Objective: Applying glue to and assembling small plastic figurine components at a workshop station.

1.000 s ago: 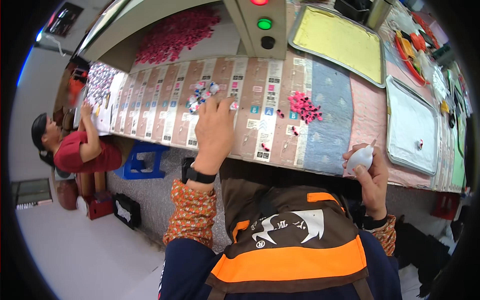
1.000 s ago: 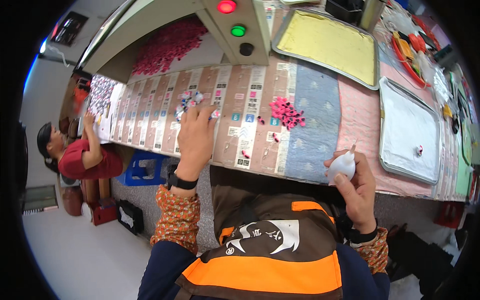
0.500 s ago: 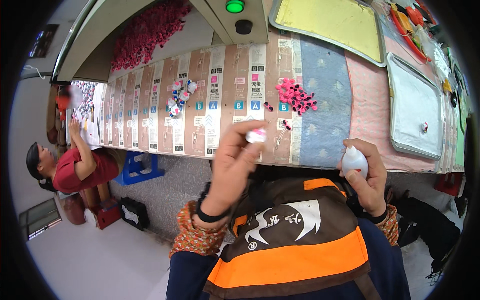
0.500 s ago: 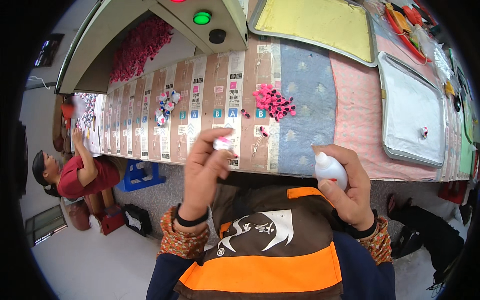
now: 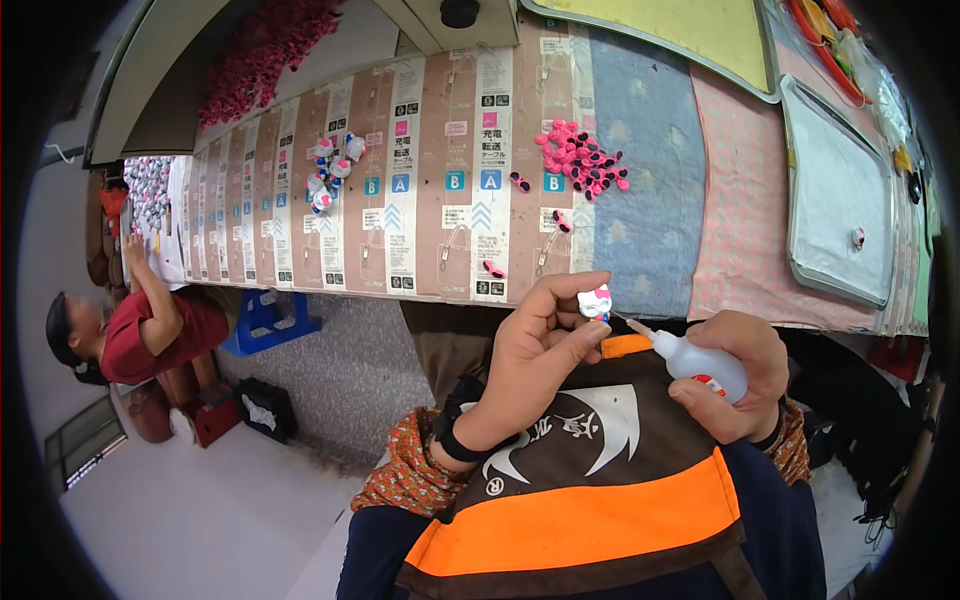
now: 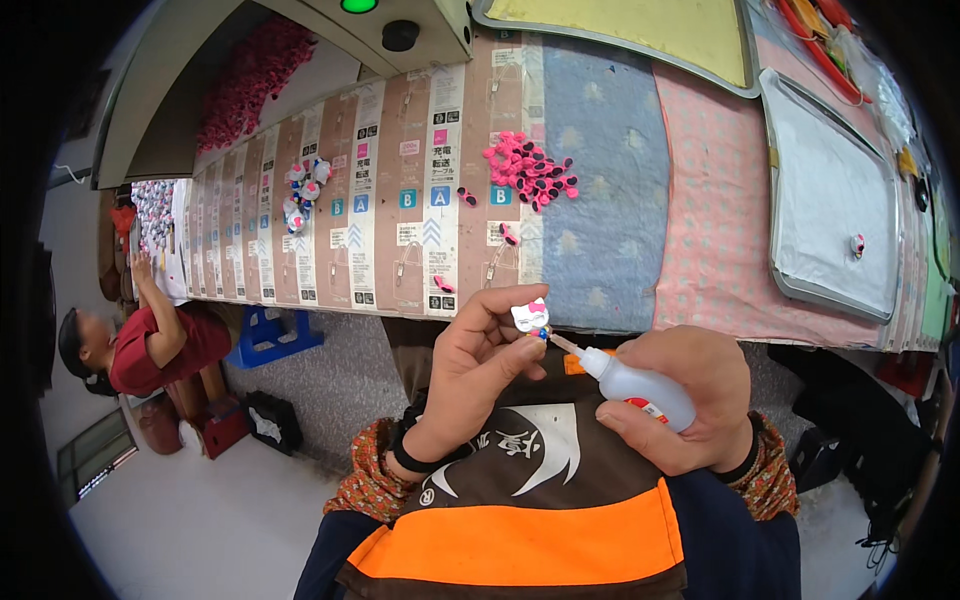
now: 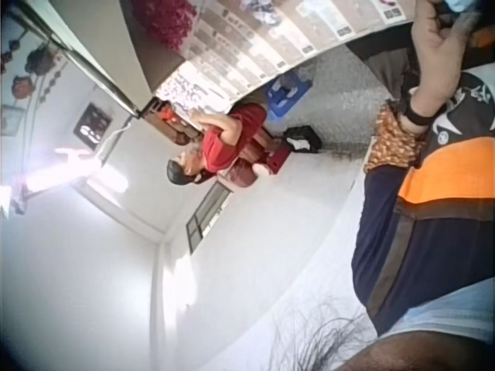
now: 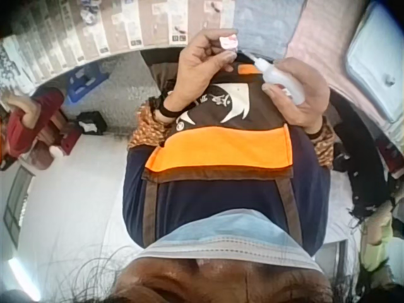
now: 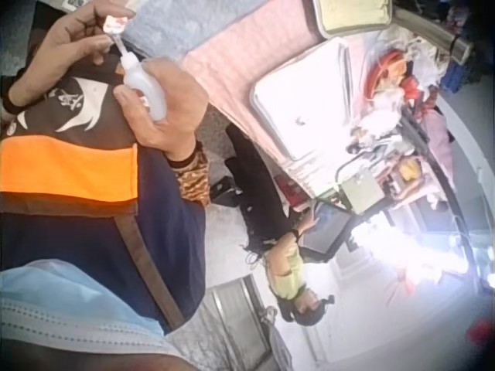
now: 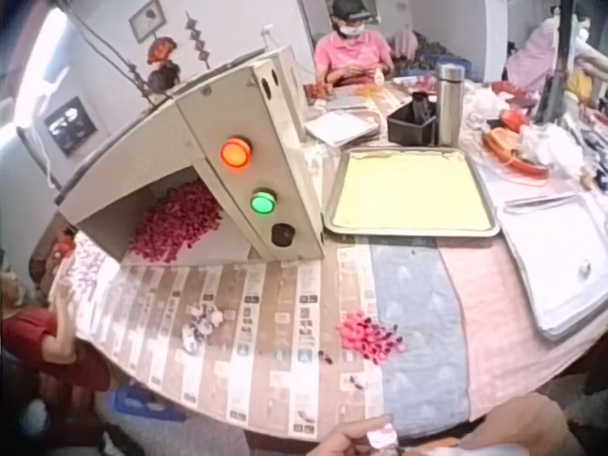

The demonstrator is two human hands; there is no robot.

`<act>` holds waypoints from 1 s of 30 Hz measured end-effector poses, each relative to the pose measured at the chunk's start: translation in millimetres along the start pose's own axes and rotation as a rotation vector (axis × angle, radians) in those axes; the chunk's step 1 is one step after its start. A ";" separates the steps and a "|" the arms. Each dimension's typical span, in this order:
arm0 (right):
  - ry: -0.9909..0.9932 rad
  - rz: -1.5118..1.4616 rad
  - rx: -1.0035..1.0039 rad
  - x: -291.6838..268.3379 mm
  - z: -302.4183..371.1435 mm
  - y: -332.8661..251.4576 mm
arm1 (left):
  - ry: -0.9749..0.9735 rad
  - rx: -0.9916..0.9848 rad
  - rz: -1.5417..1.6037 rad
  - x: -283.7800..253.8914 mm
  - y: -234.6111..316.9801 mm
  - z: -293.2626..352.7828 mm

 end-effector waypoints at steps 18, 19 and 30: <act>-0.054 0.240 -0.183 -1.3 7.9 -21.3 | 0.022 0.047 -0.354 13.0 3.6 10.0; -0.053 0.239 -0.191 -1.0 8.2 -21.5 | 0.022 0.048 -0.354 13.0 3.1 10.3; -0.058 0.253 -0.185 2.8 9.4 -17.5 | 0.024 0.077 -0.420 14.9 8.0 11.6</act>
Point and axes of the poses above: each hand's wrist, its own z-axis away from the middle knuckle, its own x-axis out of the palm, y = z × x, the point moved 9 cm from there along -z, towards the middle knuckle, and after that the axes turned 5 degrees about x, right-handed, at the moved point
